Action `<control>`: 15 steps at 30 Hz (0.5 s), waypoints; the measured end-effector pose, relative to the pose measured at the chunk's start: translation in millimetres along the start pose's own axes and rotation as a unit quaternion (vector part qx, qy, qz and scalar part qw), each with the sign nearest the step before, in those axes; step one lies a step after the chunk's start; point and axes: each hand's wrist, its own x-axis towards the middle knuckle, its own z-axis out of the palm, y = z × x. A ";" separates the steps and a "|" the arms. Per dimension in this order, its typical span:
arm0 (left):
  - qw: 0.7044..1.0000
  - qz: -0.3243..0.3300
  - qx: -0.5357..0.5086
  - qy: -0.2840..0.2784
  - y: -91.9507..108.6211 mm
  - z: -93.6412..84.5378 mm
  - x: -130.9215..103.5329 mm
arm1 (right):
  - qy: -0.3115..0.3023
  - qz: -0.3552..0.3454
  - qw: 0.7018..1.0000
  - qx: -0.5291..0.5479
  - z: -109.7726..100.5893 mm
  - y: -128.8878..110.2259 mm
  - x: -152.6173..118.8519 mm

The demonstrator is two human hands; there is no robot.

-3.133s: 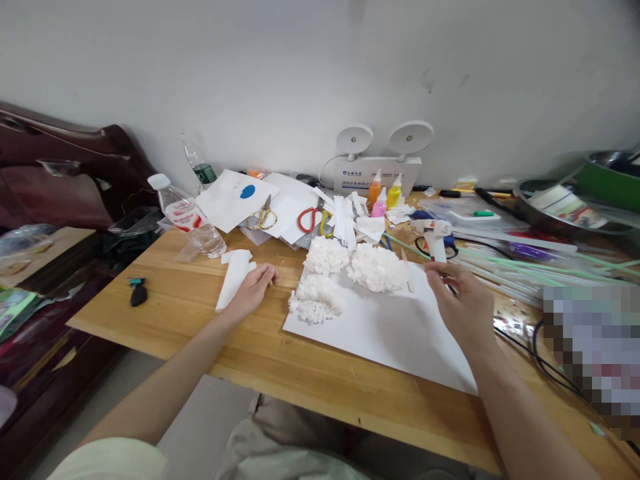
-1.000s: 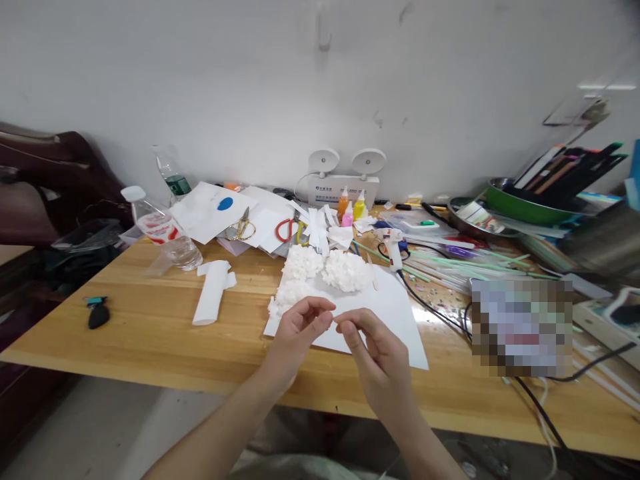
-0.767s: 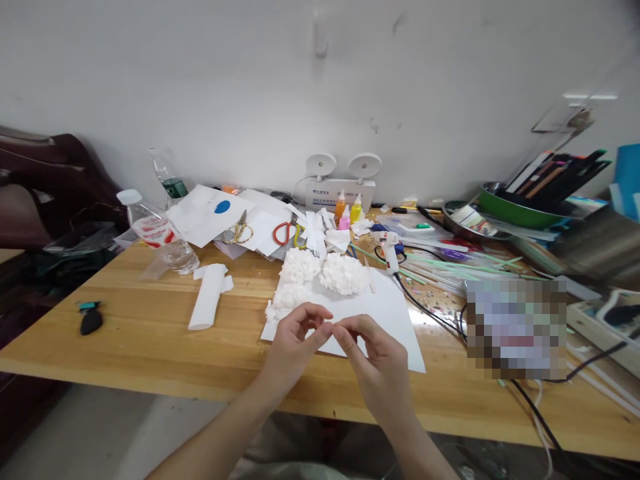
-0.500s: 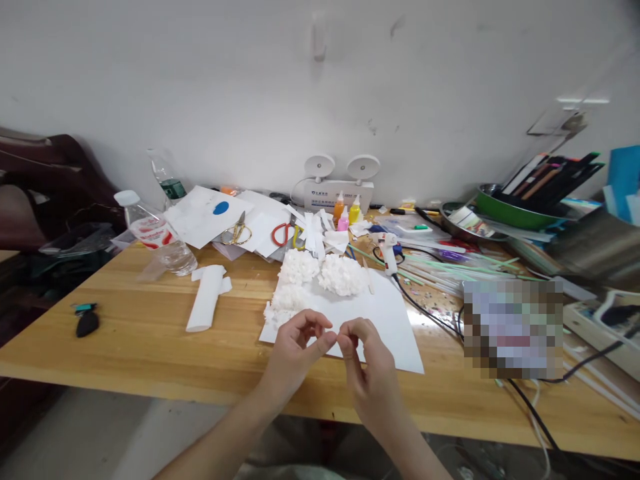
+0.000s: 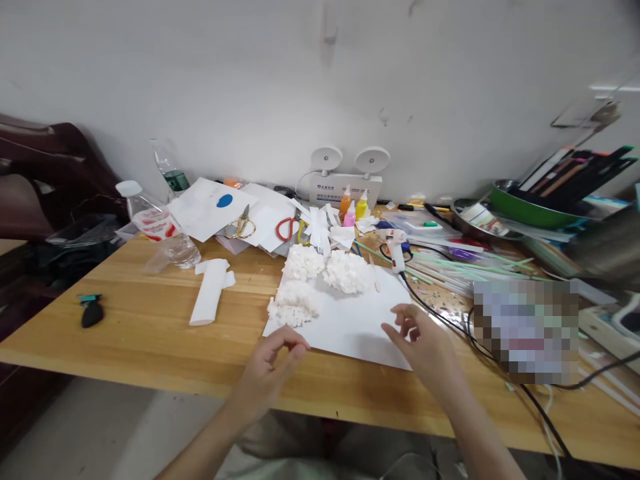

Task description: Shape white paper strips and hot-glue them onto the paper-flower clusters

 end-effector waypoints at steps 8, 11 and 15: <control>0.971 0.062 0.195 0.120 -21.6 -50.0 19.5 | -0.044 0.031 0.977 -0.206 20.2 11.3 75.5; 0.963 0.061 0.227 0.128 -23.7 -60.0 20.9 | -0.046 0.045 0.974 -0.217 23.0 11.4 79.6; 0.962 0.052 0.240 0.117 -29.5 -65.3 22.1 | -0.033 0.078 0.968 -0.236 15.4 15.7 75.5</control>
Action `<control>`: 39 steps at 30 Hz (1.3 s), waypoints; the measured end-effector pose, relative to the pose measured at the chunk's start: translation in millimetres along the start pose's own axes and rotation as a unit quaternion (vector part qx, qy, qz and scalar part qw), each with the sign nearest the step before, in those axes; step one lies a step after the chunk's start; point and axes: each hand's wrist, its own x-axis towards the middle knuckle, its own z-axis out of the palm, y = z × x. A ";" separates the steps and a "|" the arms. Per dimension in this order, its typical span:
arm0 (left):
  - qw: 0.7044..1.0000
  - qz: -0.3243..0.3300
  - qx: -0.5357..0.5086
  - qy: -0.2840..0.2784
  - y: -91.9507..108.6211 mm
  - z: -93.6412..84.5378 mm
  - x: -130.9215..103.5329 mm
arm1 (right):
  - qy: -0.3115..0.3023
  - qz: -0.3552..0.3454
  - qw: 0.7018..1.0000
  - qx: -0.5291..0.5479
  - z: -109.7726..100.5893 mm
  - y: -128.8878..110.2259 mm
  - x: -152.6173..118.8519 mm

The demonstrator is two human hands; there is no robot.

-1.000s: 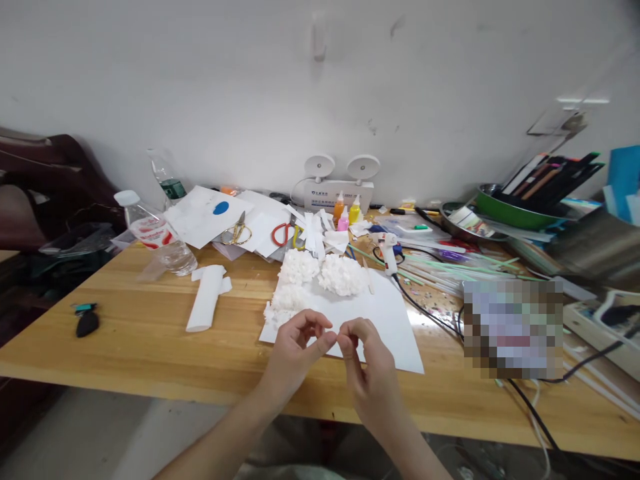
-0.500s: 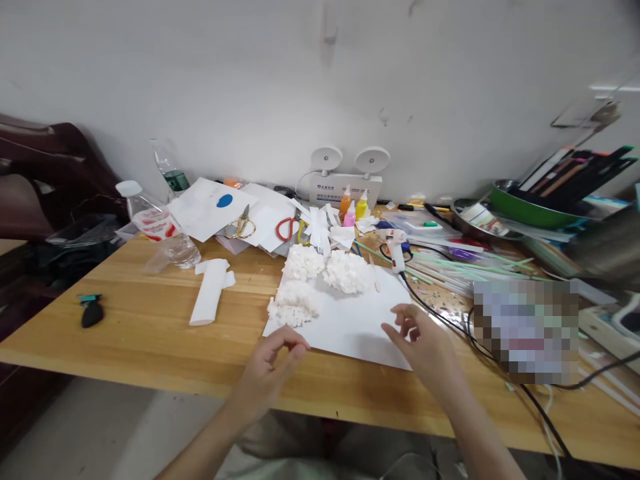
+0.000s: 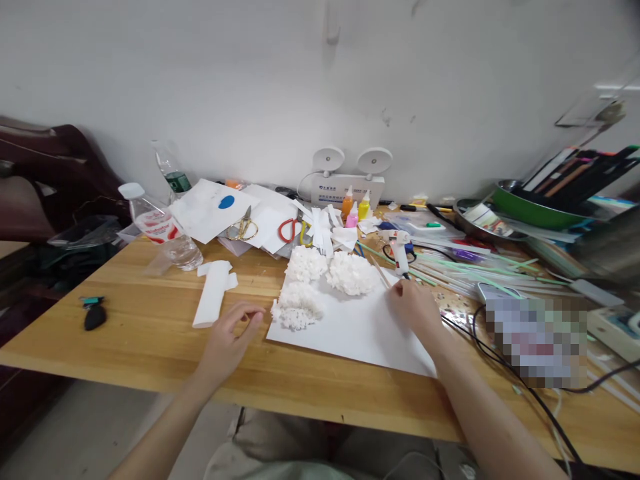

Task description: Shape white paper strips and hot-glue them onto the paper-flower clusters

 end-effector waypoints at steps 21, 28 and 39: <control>0.994 0.008 0.025 -0.105 -24.7 20.4 26.8 | 0.097 -0.338 0.899 0.262 -53.5 -90.4 -45.2; 0.992 0.040 0.014 -0.122 -26.7 19.4 26.3 | 0.048 -0.459 0.874 0.154 -34.3 -131.9 -38.3; 0.997 -0.009 -0.023 -0.074 -33.2 16.3 24.1 | 0.010 -0.509 0.859 0.058 -29.5 -146.0 -32.1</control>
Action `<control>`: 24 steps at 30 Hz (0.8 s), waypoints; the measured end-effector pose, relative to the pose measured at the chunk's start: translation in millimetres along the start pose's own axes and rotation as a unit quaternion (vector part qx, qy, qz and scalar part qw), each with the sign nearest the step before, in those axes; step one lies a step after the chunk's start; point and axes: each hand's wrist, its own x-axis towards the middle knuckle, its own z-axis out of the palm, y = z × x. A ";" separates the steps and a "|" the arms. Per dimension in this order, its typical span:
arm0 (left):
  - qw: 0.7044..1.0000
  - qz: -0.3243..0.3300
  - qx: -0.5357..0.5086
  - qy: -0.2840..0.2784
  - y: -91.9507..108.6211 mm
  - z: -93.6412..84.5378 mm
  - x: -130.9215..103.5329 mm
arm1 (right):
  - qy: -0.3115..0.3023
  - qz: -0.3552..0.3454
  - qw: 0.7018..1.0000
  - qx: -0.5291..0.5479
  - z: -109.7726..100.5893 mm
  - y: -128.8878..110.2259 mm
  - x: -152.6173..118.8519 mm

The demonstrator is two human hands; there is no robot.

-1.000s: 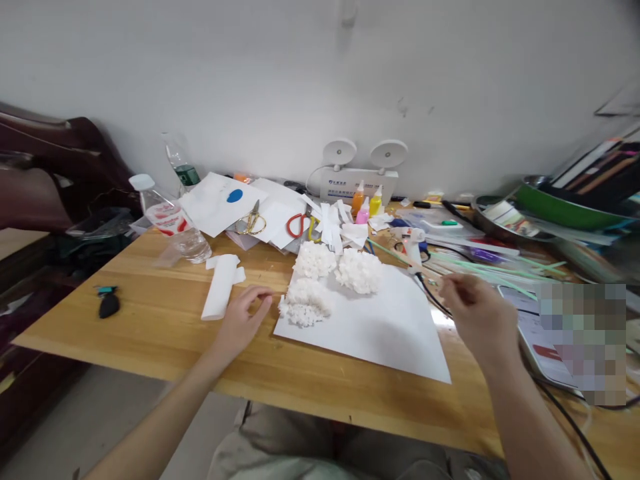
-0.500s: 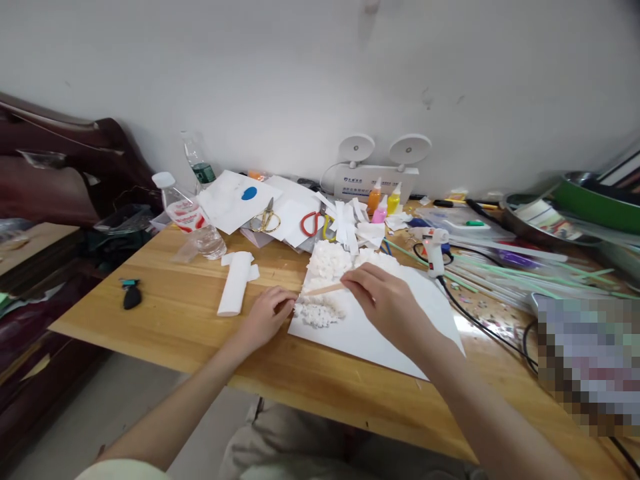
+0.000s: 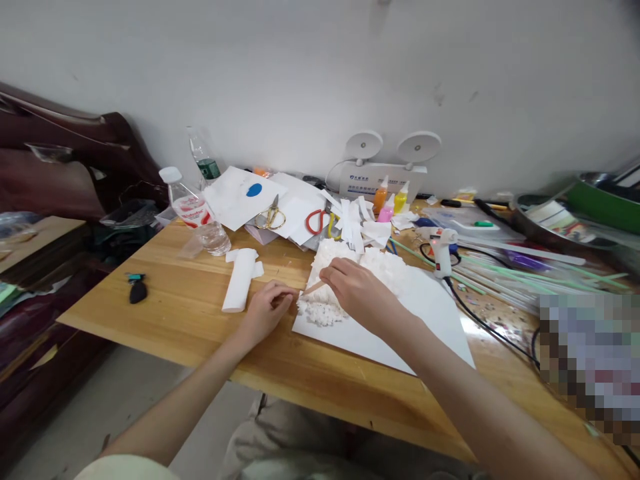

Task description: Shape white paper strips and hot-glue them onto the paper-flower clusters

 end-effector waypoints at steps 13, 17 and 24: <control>0.999 0.029 0.013 -0.035 1.8 4.4 -0.2 | -0.095 -0.056 0.990 -0.088 -21.1 -13.8 20.5; 0.998 0.048 0.032 -0.032 1.8 5.7 0.9 | -0.109 -0.062 0.986 -0.107 -22.1 -18.0 25.5; 0.998 0.053 0.028 -0.012 2.8 6.5 2.7 | -0.147 -0.082 0.977 -0.129 -22.8 -30.6 33.1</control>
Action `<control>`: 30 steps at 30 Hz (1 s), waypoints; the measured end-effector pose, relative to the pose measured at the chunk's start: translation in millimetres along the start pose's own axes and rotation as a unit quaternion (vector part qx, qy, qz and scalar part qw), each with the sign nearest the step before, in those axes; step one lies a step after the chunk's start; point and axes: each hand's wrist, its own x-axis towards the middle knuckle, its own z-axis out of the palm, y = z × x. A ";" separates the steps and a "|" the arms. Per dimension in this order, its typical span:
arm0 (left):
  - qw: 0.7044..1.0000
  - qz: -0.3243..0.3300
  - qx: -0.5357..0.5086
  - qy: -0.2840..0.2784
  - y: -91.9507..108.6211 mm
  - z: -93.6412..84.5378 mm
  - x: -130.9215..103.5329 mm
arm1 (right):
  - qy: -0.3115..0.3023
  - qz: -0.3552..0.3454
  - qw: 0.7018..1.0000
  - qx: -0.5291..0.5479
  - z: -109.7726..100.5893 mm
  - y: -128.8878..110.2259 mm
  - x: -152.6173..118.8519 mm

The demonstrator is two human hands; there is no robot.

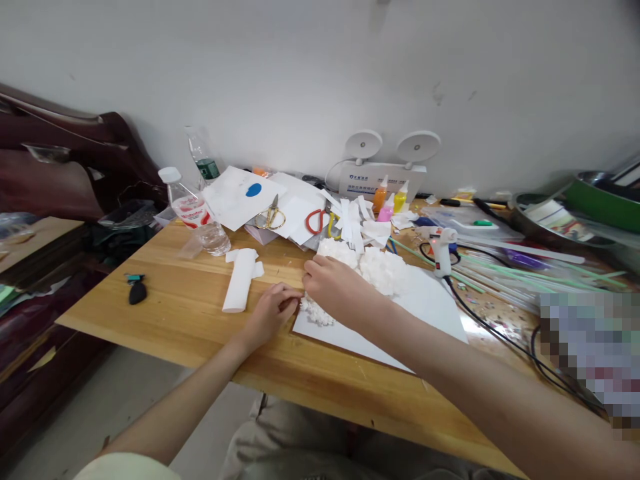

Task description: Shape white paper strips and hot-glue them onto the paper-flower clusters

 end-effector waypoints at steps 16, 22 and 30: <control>1.000 0.001 0.023 -0.003 -4.1 3.4 -1.0 | -0.026 0.007 0.993 0.118 15.0 -4.5 19.4; 1.000 0.000 -0.014 -0.003 -7.1 2.6 -2.7 | 0.037 0.105 0.966 0.234 37.9 10.5 16.4; 0.999 -0.018 -0.044 0.001 -5.4 2.8 -3.7 | 0.139 0.123 0.935 0.301 33.0 17.1 5.0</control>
